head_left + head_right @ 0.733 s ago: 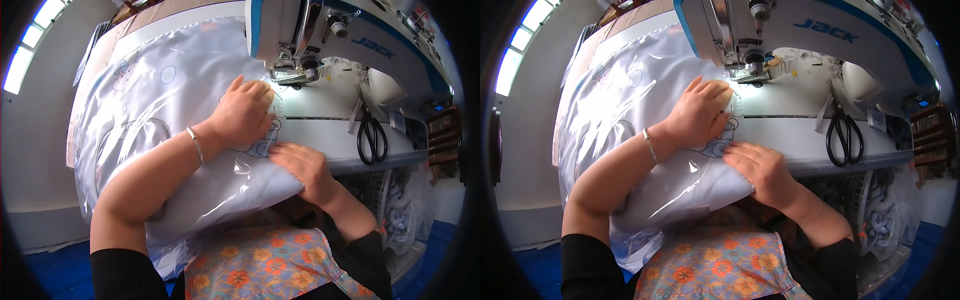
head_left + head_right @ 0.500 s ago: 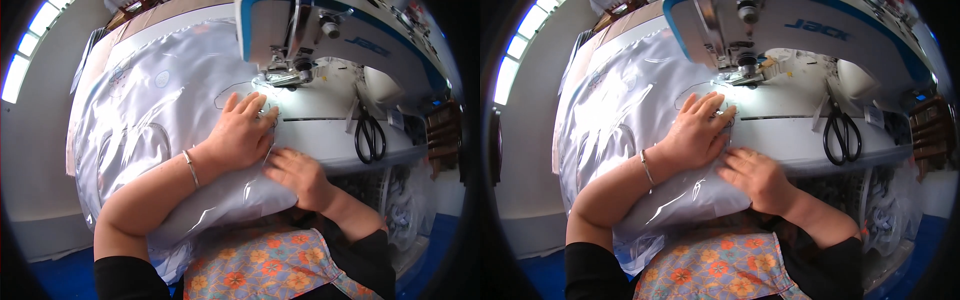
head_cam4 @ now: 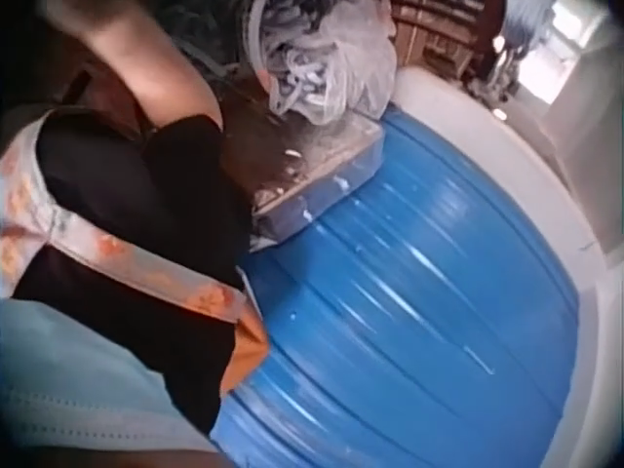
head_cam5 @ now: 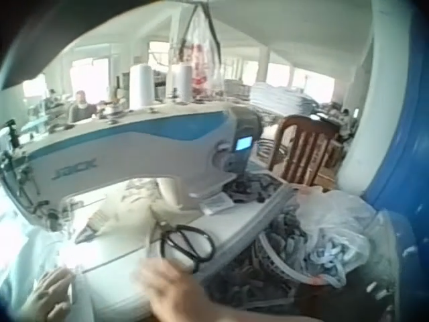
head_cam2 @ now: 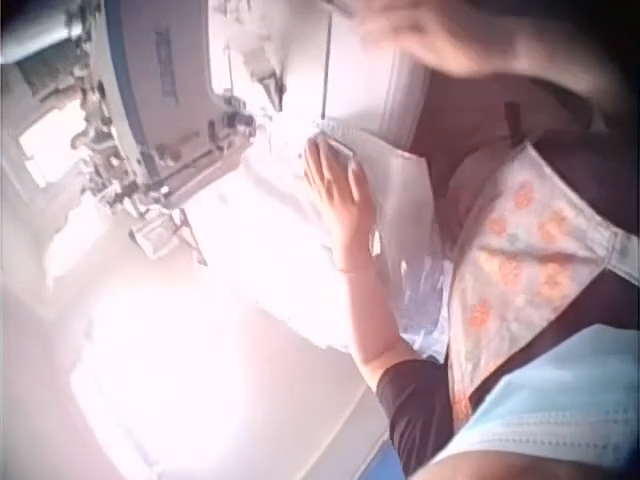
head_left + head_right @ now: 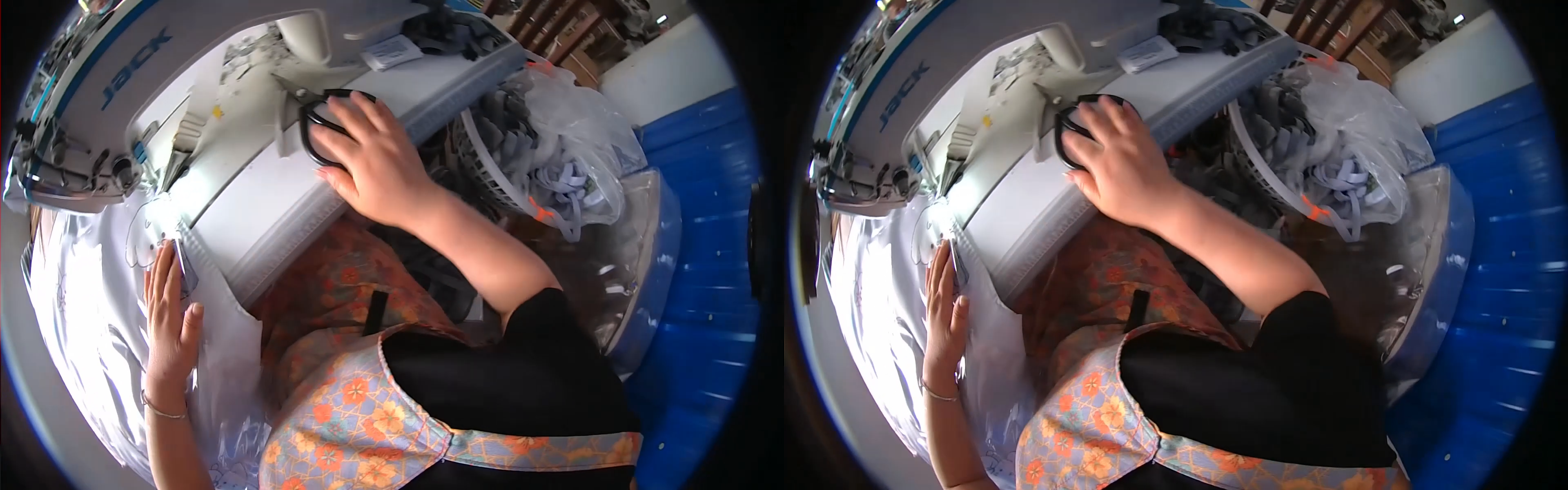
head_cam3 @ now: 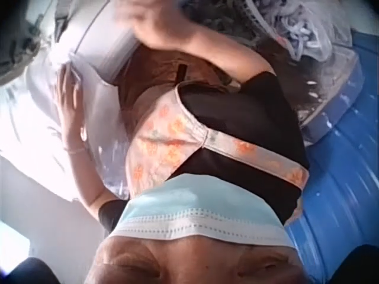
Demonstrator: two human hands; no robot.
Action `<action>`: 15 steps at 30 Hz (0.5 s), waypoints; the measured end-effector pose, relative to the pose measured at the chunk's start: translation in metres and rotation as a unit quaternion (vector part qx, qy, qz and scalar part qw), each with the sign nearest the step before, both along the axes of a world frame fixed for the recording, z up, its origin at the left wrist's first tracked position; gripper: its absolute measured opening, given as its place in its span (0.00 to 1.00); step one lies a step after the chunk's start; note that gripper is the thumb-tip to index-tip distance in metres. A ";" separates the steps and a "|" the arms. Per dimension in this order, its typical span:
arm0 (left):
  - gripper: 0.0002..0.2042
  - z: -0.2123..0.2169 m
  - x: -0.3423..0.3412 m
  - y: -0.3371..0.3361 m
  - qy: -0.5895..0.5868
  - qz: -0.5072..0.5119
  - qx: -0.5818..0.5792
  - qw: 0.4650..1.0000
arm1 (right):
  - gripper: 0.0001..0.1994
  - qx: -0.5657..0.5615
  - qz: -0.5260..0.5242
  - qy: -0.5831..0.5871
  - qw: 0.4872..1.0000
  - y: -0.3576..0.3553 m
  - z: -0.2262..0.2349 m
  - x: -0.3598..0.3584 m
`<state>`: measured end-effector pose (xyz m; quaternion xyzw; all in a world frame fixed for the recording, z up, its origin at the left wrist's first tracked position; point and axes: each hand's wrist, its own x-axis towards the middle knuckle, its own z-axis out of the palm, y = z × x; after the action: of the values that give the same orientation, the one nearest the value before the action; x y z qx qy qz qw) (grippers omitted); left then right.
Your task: Sewing fabric and plastic components using an industrial sewing machine to assemble a product.
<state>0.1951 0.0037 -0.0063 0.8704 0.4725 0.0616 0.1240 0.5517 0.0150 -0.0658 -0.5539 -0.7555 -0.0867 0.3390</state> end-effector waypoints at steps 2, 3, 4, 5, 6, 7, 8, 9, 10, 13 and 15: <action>0.33 -0.005 0.010 0.002 -0.010 -0.026 0.031 0.999 | 0.18 -0.006 -0.004 0.005 1.000 0.011 -0.007 0.019; 0.31 -0.003 0.022 0.001 0.034 0.000 0.040 0.999 | 0.18 -0.009 -0.013 0.002 1.000 0.020 -0.011 0.029; 0.30 -0.002 0.032 0.001 0.079 0.025 0.050 0.995 | 0.17 0.028 0.020 0.015 0.999 0.029 -0.014 0.039; 0.30 -0.007 0.034 0.001 0.072 0.034 0.070 0.994 | 0.16 0.066 0.059 0.031 0.996 0.035 -0.018 0.043; 0.30 -0.008 0.029 -0.001 0.075 0.038 0.070 0.994 | 0.14 0.092 0.043 0.076 0.992 0.029 -0.011 0.048; 0.29 -0.009 0.024 -0.003 0.063 0.059 0.061 0.994 | 0.11 0.117 0.026 0.121 0.985 0.018 -0.003 0.062; 0.27 -0.010 0.025 -0.003 0.048 0.072 0.052 0.995 | 0.06 0.230 -0.055 0.111 0.965 0.008 -0.010 0.095; 0.23 -0.011 0.027 -0.006 0.037 0.082 0.072 0.993 | 0.05 0.144 -0.186 0.181 0.955 -0.005 -0.019 0.124; 0.23 -0.014 0.028 -0.004 0.035 0.074 0.071 0.994 | 0.05 0.134 -0.276 0.216 0.927 -0.018 -0.036 0.172; 0.19 -0.029 0.021 0.005 0.024 0.042 0.151 0.987 | 0.14 -0.126 -0.480 0.101 0.862 -0.068 -0.094 0.276; 0.18 -0.039 0.014 0.008 0.007 0.042 0.164 0.986 | 0.15 -0.243 -0.504 0.095 0.824 -0.075 -0.109 0.285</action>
<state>0.2090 0.0118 -0.0457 0.8587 0.4930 0.1377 -0.0264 0.8367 -0.0603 -0.1752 -0.9272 -0.3322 -0.0065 0.1727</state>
